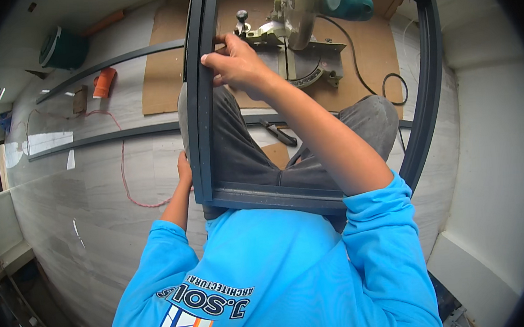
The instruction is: Measuring and assembling pieces of a metal window or door frame using a miter saw.
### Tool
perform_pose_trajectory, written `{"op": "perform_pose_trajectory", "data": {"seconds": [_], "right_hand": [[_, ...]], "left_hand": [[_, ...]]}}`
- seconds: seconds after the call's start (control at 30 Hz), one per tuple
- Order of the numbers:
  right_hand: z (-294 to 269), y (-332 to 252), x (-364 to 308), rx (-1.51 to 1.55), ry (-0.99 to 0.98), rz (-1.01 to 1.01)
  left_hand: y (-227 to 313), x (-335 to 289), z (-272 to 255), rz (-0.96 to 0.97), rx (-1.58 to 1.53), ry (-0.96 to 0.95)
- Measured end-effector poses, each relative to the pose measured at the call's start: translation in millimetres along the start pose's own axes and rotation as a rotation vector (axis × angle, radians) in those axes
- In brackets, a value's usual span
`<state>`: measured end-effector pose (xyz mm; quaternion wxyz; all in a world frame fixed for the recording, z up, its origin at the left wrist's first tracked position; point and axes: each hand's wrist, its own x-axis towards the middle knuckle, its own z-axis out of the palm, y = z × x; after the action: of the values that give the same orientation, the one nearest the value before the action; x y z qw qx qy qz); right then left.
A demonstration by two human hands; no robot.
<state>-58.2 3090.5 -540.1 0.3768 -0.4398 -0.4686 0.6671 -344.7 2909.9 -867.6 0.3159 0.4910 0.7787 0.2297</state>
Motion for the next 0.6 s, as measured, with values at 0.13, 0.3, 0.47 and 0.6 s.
{"op": "perform_pose_trajectory", "data": {"seconds": [0.13, 0.3, 0.47, 0.6], "right_hand": [[-3, 1, 7, 0.013, -0.045, -0.051], [11, -2, -4, 0.036, -0.034, -0.087], [-7, -37, -36, 0.081, 0.151, -0.61], [-1, -117, -82, 0.138, 0.232, -0.591]], "left_hand": [[41, 18, -37, -0.055, -0.35, 0.109], [99, 13, -100, -0.089, -0.765, 0.204], [260, -37, -172, 0.468, -0.869, -0.014], [391, -95, -190, 0.716, -0.712, -0.348]]}}
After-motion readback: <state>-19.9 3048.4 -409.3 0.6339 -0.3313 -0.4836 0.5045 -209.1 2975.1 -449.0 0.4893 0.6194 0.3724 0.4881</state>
